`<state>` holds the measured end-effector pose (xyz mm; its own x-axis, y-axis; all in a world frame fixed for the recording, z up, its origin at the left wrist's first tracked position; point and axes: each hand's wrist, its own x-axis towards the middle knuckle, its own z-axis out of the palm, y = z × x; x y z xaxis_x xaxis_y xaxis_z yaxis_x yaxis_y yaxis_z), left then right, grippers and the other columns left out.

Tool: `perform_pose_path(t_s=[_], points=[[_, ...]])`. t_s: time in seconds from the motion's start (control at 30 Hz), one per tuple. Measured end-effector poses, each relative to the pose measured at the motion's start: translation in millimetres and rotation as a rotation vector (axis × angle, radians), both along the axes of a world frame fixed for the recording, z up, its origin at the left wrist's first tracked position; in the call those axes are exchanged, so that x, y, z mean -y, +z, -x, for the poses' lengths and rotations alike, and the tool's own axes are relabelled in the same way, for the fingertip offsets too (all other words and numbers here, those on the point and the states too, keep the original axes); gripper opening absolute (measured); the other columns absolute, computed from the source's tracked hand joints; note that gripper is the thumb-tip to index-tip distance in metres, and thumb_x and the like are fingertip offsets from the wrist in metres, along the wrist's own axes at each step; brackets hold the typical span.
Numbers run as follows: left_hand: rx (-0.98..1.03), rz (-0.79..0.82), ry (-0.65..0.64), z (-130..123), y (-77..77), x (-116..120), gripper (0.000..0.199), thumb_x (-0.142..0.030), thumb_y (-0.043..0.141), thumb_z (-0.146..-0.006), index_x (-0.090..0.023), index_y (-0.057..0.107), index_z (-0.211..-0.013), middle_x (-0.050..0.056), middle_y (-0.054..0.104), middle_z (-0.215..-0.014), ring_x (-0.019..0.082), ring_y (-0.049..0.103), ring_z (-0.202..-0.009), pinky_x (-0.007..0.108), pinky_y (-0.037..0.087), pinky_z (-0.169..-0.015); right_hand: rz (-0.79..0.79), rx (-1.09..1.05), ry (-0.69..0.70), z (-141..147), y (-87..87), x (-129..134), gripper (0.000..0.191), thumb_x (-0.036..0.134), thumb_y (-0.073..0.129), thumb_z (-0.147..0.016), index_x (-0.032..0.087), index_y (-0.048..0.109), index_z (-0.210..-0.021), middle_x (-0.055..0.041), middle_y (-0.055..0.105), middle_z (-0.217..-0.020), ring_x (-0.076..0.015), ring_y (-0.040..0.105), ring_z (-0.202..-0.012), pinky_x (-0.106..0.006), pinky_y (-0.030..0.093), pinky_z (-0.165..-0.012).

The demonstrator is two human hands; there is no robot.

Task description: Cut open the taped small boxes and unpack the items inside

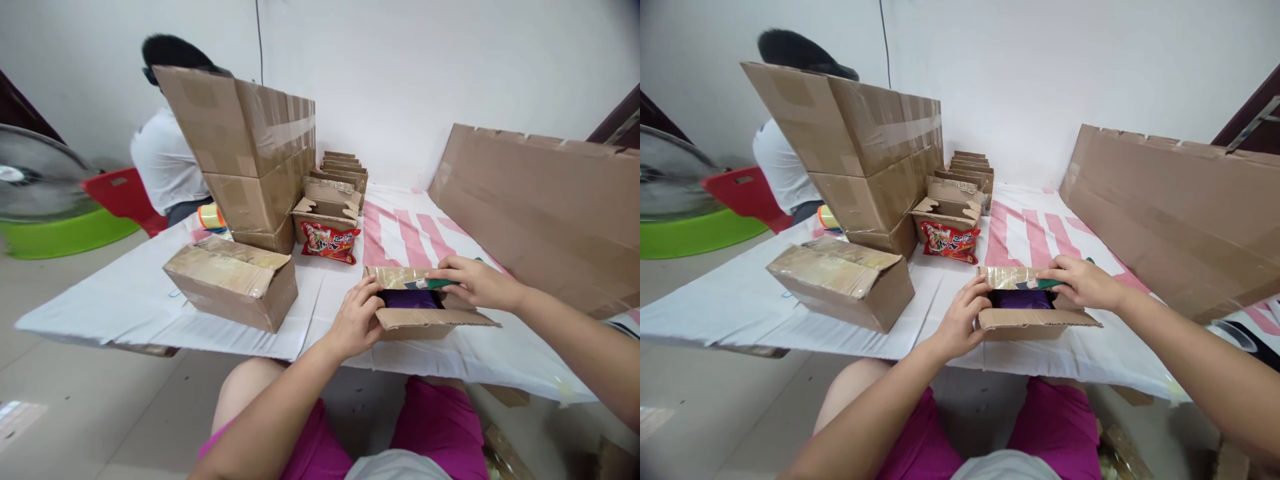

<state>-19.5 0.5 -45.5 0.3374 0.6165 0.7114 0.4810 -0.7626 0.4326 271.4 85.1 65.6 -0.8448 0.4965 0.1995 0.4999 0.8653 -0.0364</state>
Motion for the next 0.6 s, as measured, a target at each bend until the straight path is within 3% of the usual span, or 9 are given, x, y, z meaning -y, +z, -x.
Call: perform_pose_path(t_s=[0.3,0.5,0.6], points=[[-0.020,-0.003,0.006,0,0.5,1,0.033,-0.011,0.057,-0.066,-0.019,0.052,-0.098,0.015,0.054,-0.125,0.033,0.035,-0.138,0.052,0.039,-0.108,-0.044,-0.016,0.046,0,-13.9,-10,0.034,0.027,0.048,-0.092,0.028,0.061,-0.123,-0.0085,0.060,-0.104,-0.0190,0.060,-0.089,-0.033,0.052,-0.076],[-0.015,0.015,0.008,-1,2.5,1,0.031,-0.014,0.057,-0.068,-0.021,0.053,-0.098,0.013,0.055,-0.123,0.033,0.036,-0.138,0.053,0.040,-0.107,-0.207,-0.034,0.021,0,-25.2,-8,0.033,0.028,0.046,-0.093,0.028,0.064,-0.121,-0.0097,0.061,-0.105,-0.0225,0.058,-0.091,-0.040,0.051,-0.080],[-0.023,0.007,0.018,-1,3.1,2,0.030,-0.013,0.057,-0.068,-0.021,0.053,-0.098,0.013,0.056,-0.122,0.033,0.036,-0.138,0.052,0.041,-0.107,-0.160,-0.047,0.024,4,-24.5,-6,0.034,0.030,0.045,-0.093,0.029,0.062,-0.123,-0.0093,0.062,-0.106,-0.0218,0.060,-0.091,-0.039,0.052,-0.079]])
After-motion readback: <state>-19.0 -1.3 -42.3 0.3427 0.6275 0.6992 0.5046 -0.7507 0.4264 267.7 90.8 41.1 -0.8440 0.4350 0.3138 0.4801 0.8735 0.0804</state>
